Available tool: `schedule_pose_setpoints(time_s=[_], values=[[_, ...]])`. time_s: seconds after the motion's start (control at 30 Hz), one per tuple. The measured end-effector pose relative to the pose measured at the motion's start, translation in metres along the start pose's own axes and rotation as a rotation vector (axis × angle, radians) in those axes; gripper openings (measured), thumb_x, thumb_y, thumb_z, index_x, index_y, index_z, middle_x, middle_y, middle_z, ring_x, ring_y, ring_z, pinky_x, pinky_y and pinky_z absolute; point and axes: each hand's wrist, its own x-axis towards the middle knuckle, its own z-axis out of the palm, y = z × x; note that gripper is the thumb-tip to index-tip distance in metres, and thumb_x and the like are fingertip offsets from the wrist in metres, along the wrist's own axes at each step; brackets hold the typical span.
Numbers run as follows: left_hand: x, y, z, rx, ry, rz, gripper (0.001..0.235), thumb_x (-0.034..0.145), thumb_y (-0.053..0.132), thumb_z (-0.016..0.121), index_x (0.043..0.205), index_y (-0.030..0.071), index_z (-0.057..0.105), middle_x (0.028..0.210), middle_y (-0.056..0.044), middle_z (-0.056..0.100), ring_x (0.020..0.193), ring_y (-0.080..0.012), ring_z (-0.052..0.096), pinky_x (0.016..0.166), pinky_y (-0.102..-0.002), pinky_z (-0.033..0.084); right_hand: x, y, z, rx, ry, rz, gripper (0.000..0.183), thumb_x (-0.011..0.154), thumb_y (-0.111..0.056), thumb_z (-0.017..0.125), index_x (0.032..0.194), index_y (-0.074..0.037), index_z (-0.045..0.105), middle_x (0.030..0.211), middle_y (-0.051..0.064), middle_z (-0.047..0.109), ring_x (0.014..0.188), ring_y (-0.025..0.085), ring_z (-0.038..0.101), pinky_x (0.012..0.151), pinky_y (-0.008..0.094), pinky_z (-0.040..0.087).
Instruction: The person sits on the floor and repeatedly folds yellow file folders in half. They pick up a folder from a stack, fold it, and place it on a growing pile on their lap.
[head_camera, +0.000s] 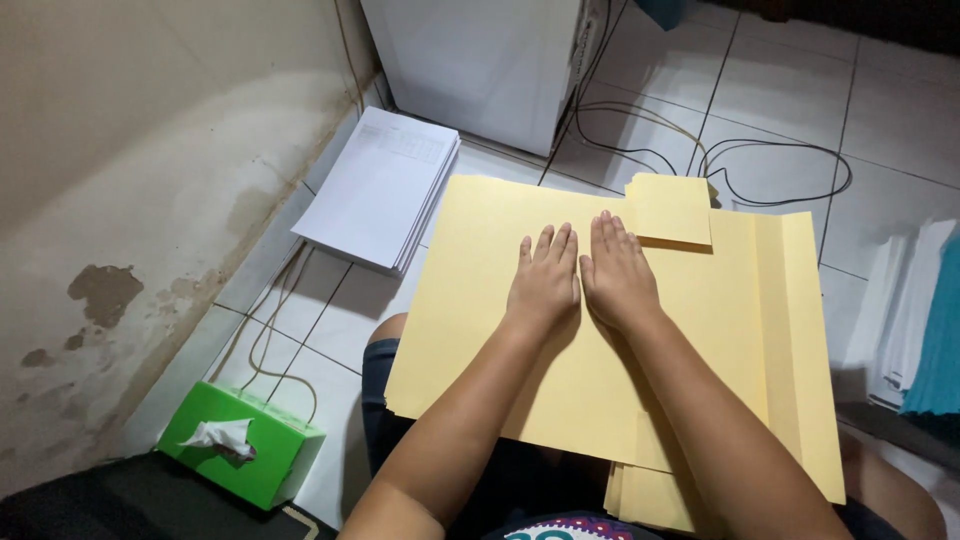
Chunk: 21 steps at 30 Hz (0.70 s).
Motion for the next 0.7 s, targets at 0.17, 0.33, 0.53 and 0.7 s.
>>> schedule_pose_setpoints(time_s=[0.17, 0.33, 0.53, 0.7], values=[[0.004, 0.004, -0.007, 0.011, -0.092, -0.011, 0.069, 0.092, 0.036, 0.04, 0.153, 0.005, 0.045, 0.16, -0.016, 0.044, 0.15, -0.0354, 0.037, 0.121, -0.06, 0.023, -0.103, -0.041, -0.027, -0.073, -0.046, -0.025, 0.068, 0.104, -0.039, 0.032, 0.159, 0.0, 0.029, 0.168, 0.021, 0.028, 0.155, 0.035, 0.026, 0.125, 0.046, 0.019], [0.005, 0.03, -0.07, 0.021, -0.349, -0.024, 0.09, 0.089, 0.075, 0.039, 0.161, 0.021, 0.034, 0.167, -0.018, 0.032, 0.156, -0.0395, 0.023, 0.119, -0.074, 0.009, -0.189, -0.03, -0.037, -0.111, -0.145, 0.013, 0.072, 0.105, -0.049, 0.028, 0.16, -0.003, 0.026, 0.168, 0.019, 0.026, 0.155, 0.032, 0.025, 0.124, 0.043, 0.021], [0.003, 0.06, -0.005, 0.111, -0.492, -0.092, 0.057, 0.107, 0.036, 0.035, 0.163, 0.032, 0.028, 0.168, -0.026, 0.019, 0.156, -0.0486, 0.012, 0.114, -0.08, 0.01, -0.247, 0.006, -0.089, 0.042, -0.211, 0.258, 0.055, 0.102, -0.062, 0.032, 0.085, -0.02, 0.064, 0.085, 0.003, 0.066, 0.095, 0.03, 0.071, 0.087, 0.045, 0.049], [-0.016, 0.095, -0.041, -0.012, -0.316, -0.106, 0.071, 0.1, 0.048, 0.035, 0.161, 0.013, 0.032, 0.169, -0.021, 0.025, 0.159, -0.0388, 0.016, 0.125, -0.065, 0.007, -0.273, -0.013, -0.157, 0.162, -0.641, 0.453, 0.079, 0.096, -0.064, 0.028, 0.062, -0.014, 0.078, 0.079, 0.014, 0.08, 0.095, 0.041, 0.074, 0.081, 0.046, 0.054]])
